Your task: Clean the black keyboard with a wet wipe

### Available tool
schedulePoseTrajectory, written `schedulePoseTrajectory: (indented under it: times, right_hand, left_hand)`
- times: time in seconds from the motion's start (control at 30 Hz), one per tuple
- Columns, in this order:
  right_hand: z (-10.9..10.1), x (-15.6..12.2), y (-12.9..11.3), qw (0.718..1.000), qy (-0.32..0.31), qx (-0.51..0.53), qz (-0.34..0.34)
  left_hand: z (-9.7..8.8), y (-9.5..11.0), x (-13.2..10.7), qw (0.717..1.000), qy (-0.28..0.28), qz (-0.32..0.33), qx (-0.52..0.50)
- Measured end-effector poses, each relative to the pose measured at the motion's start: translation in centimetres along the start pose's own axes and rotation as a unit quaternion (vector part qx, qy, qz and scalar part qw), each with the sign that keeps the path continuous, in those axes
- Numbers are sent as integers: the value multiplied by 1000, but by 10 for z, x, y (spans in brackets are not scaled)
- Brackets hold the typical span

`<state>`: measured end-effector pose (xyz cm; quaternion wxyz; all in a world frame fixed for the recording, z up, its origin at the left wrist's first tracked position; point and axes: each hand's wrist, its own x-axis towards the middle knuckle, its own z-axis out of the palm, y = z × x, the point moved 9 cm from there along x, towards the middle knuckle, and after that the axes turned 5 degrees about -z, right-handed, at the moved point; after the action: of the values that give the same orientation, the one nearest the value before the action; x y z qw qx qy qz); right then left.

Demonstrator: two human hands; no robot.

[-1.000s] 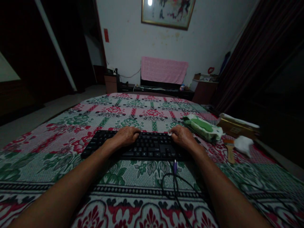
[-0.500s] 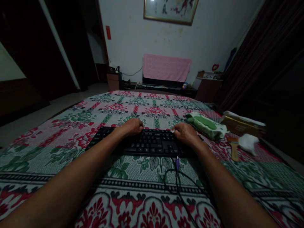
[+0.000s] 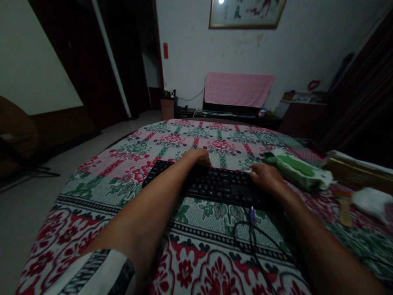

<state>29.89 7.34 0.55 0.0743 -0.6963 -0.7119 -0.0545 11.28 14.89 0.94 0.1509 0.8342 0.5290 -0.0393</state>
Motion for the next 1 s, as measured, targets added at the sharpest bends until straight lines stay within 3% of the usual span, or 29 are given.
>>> schedulePoseTrajectory:
  times: [0.1, 0.23, 0.4, 0.7, 0.9, 1.0]
  right_hand:
    - [0, -1, 6, 1000, -4, -12, 21]
    - [-3, -5, 14, 999, 12, -9, 39]
    - [-3, -10, 24, 998, 33, 13, 44]
    - [-8, -29, 26, 984, 105, 137, 48]
    - [-11, -36, 16, 979, 110, 166, 37]
    - [-12, -37, 12, 976, 117, 185, 12]
  left_hand:
    - [4, -11, -15, 999, -29, 15, 39]
    - [6, -20, -36, 996, -15, 29, 79]
    - [8, -19, -53, 998, 10, 34, 50]
    - [13, -27, -51, 998, 50, 8, 46]
    - [11, -35, -50, 997, 49, -17, 65]
    - [11, -25, -48, 994, 66, -27, 78]
